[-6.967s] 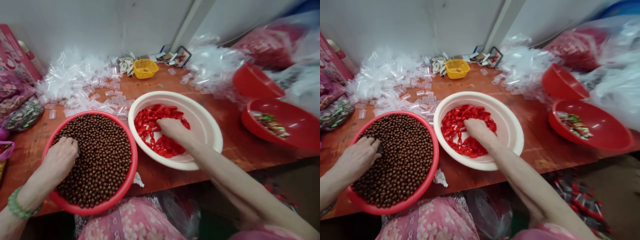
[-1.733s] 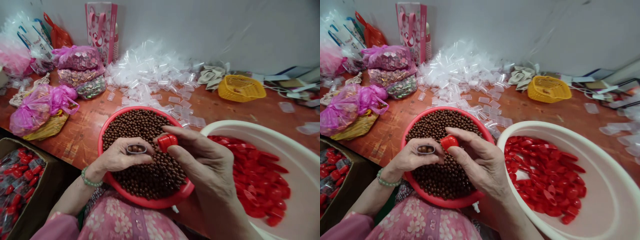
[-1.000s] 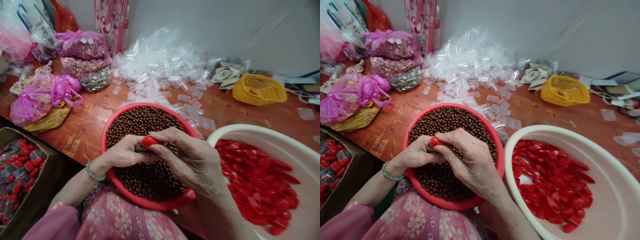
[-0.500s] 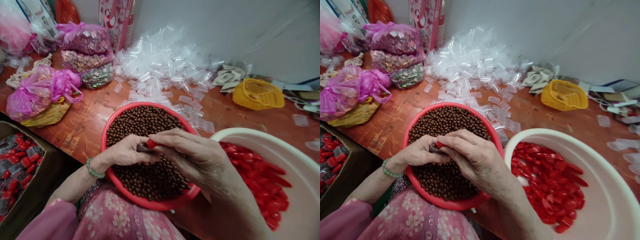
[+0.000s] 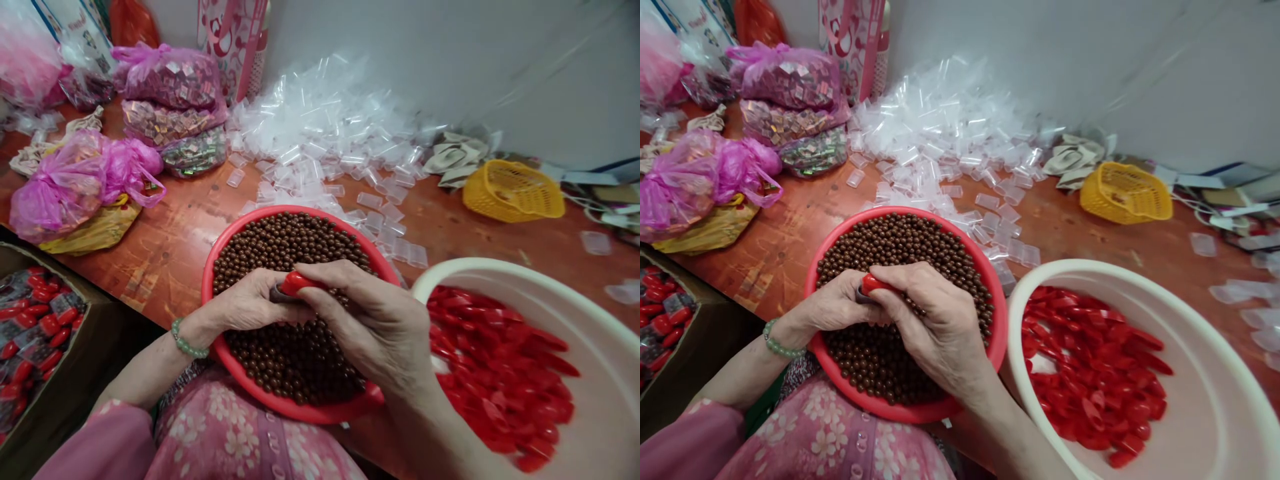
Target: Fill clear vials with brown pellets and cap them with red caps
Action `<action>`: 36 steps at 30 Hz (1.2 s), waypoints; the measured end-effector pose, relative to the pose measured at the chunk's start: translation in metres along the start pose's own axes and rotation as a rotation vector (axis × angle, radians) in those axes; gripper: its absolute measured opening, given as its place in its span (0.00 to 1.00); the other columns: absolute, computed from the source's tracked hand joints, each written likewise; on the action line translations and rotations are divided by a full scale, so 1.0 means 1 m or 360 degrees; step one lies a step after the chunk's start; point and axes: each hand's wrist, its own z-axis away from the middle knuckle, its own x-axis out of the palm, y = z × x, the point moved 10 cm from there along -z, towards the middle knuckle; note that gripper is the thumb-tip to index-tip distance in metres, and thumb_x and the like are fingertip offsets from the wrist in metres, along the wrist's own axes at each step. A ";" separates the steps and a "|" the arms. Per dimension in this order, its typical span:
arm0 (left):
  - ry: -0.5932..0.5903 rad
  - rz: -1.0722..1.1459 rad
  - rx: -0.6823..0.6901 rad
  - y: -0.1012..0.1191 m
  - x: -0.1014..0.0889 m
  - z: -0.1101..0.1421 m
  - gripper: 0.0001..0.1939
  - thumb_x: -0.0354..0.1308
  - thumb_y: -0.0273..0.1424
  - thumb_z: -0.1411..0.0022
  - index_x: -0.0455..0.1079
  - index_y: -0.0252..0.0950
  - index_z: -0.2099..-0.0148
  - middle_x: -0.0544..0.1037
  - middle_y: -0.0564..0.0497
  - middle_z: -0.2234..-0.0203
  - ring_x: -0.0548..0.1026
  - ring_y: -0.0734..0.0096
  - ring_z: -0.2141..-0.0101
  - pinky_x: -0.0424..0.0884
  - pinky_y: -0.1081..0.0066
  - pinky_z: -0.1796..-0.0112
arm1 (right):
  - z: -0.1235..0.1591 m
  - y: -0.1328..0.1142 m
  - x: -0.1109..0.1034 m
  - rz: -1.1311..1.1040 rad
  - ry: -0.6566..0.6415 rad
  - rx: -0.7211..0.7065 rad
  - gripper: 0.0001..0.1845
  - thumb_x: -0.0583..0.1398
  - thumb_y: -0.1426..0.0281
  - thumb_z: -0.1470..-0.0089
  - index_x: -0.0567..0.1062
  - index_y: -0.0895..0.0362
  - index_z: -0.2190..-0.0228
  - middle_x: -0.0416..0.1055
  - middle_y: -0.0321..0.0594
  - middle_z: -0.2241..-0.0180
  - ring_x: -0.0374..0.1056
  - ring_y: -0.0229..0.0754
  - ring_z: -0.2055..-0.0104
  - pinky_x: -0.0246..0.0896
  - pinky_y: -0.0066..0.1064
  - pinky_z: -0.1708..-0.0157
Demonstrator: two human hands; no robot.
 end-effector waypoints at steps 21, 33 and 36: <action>0.0042 0.0607 -0.0311 -0.028 0.004 0.003 0.21 0.75 0.41 0.60 0.71 0.30 0.75 0.73 0.54 0.80 0.70 0.78 0.76 0.66 0.74 0.70 | 0.008 -0.010 0.037 0.1024 -0.0353 -0.0492 0.33 0.59 0.52 0.44 0.64 0.67 0.49 0.72 0.59 0.58 0.71 0.57 0.56 0.69 0.47 0.60; 0.0012 0.0740 -0.0332 -0.025 0.015 0.006 0.29 0.66 0.55 0.53 0.70 0.30 0.77 0.72 0.52 0.81 0.70 0.76 0.76 0.66 0.73 0.70 | 0.015 -0.030 0.033 0.1171 -0.0091 -0.0813 0.25 0.61 0.61 0.47 0.66 0.65 0.53 0.73 0.48 0.68 0.70 0.47 0.68 0.64 0.39 0.66; 0.0134 0.0755 -0.0430 -0.035 0.014 0.007 0.37 0.42 0.60 0.38 0.68 0.32 0.78 0.70 0.49 0.83 0.69 0.74 0.78 0.67 0.71 0.72 | 0.019 -0.033 0.037 0.1224 -0.0096 -0.0872 0.26 0.61 0.59 0.47 0.67 0.66 0.54 0.74 0.48 0.69 0.70 0.48 0.69 0.64 0.40 0.66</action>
